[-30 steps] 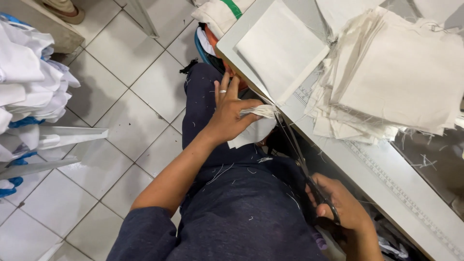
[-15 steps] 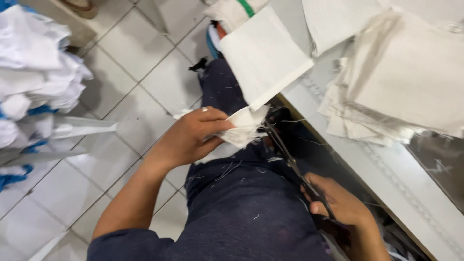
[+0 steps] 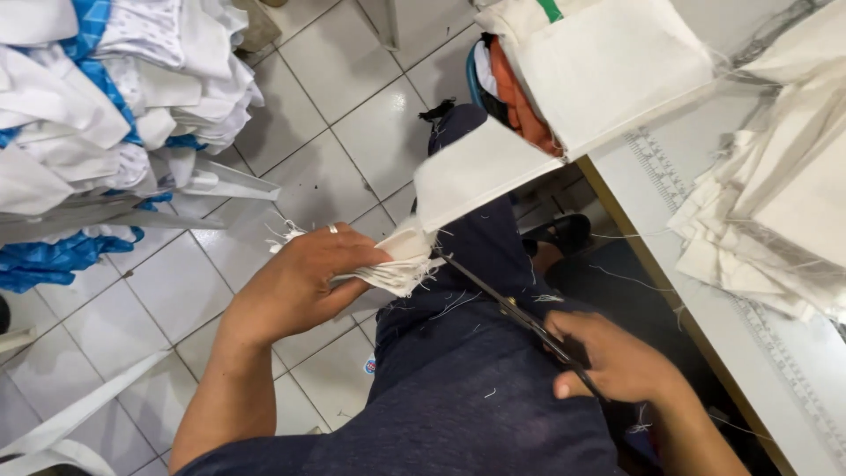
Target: Trimming small pieces of white fabric using large scissors at a sewing workstation
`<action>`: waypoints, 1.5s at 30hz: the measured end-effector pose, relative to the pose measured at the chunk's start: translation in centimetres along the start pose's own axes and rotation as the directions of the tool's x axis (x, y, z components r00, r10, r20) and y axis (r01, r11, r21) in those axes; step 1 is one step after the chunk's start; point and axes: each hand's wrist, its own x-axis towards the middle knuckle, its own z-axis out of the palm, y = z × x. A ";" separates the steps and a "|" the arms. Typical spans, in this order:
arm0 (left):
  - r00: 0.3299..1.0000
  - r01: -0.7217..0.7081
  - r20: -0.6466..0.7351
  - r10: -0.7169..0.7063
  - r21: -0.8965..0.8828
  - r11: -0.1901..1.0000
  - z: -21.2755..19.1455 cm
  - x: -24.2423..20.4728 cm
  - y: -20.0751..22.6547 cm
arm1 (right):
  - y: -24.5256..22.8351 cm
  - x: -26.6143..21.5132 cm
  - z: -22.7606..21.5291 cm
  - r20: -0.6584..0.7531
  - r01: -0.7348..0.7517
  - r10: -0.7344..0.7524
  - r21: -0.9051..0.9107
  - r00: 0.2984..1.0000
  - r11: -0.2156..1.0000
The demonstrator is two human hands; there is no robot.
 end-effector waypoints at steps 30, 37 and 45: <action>0.530 -0.814 0.784 0.324 0.361 0.455 12.4 34.4 22.7 | 4.2 -13.2 8.0 -0.830 0.680 -0.013 0.447 0.558 0.581; 0.442 -0.879 0.762 0.473 0.262 0.399 26.6 38.9 19.1 | 4.3 -13.7 11.4 -0.950 0.868 -0.098 0.226 0.297 0.442; 0.727 -0.686 0.029 0.686 0.080 0.723 13.9 33.2 12.2 | 4.0 -14.9 9.3 -0.795 0.589 0.095 0.517 0.599 0.621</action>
